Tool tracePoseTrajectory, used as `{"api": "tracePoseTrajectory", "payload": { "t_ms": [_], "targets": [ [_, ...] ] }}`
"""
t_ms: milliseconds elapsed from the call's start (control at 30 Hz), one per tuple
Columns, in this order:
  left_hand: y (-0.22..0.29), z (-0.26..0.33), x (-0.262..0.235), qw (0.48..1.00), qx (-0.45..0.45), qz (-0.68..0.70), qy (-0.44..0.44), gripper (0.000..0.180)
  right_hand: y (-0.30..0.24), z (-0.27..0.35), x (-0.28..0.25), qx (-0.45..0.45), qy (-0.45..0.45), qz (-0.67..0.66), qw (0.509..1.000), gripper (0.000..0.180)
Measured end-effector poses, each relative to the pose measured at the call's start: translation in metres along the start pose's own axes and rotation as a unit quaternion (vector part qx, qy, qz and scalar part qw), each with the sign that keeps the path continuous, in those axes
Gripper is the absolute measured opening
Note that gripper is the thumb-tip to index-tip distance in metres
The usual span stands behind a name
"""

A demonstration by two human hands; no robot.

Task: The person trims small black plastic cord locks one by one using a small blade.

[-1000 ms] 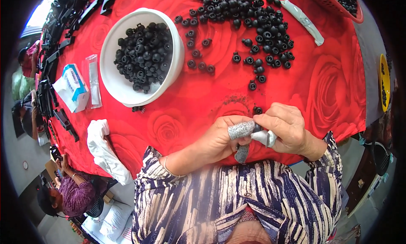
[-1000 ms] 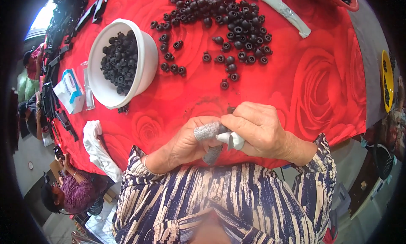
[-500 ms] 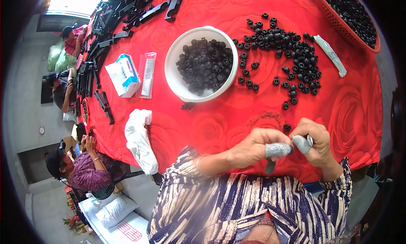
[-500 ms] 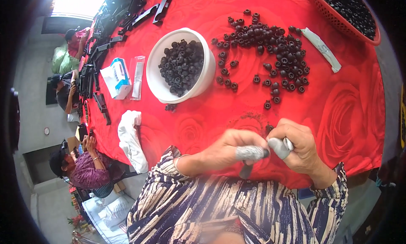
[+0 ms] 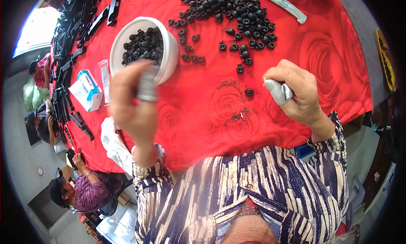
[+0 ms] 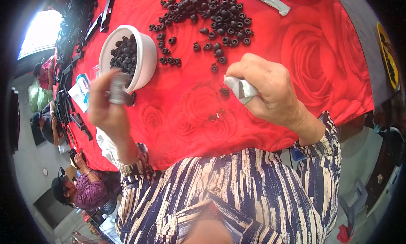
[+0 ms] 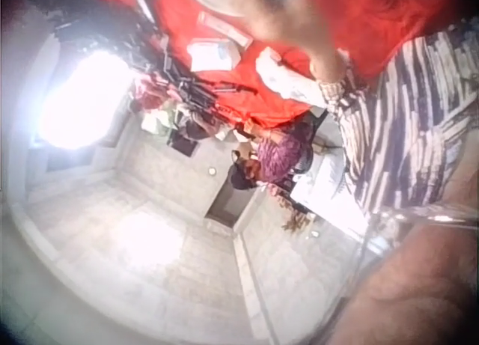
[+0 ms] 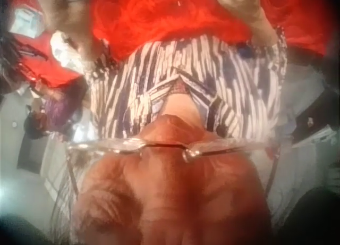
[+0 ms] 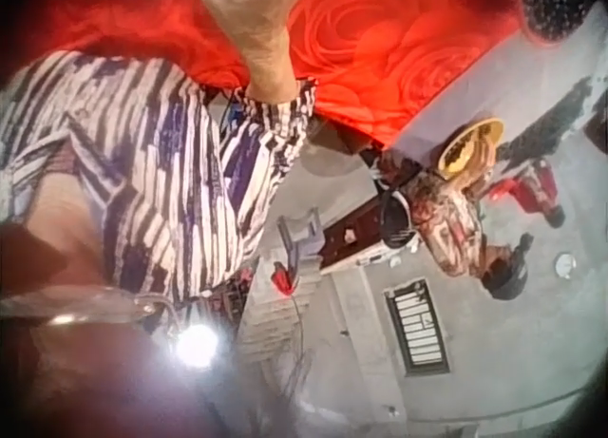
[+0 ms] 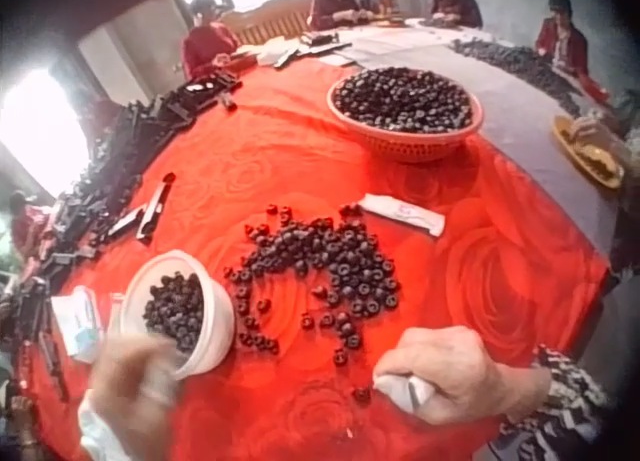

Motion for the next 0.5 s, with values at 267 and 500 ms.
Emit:
{"api": "tracePoseTrajectory", "payload": {
  "t_ms": [267,500],
  "targets": [
    [0.033,0.06,0.127,0.947,0.138,0.038,-0.287,0.026,0.003,0.004,0.001,0.005,-0.007,0.006,1.0,0.019],
    [0.033,0.047,0.13,0.936,0.038,0.105,-0.333,0.02,0.001,0.003,0.003,0.019,-0.035,-0.003,0.999,0.023]
  ]
}}
Point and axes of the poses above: each hand's wrist, its own z-axis away from the middle knuckle, its own x-axis out of the palm, y = z × x, the point moved 6 cm from there along -z, towards the middle knuckle, and after that the axes turned 2 degrees about -y, right-handed, at the moved point
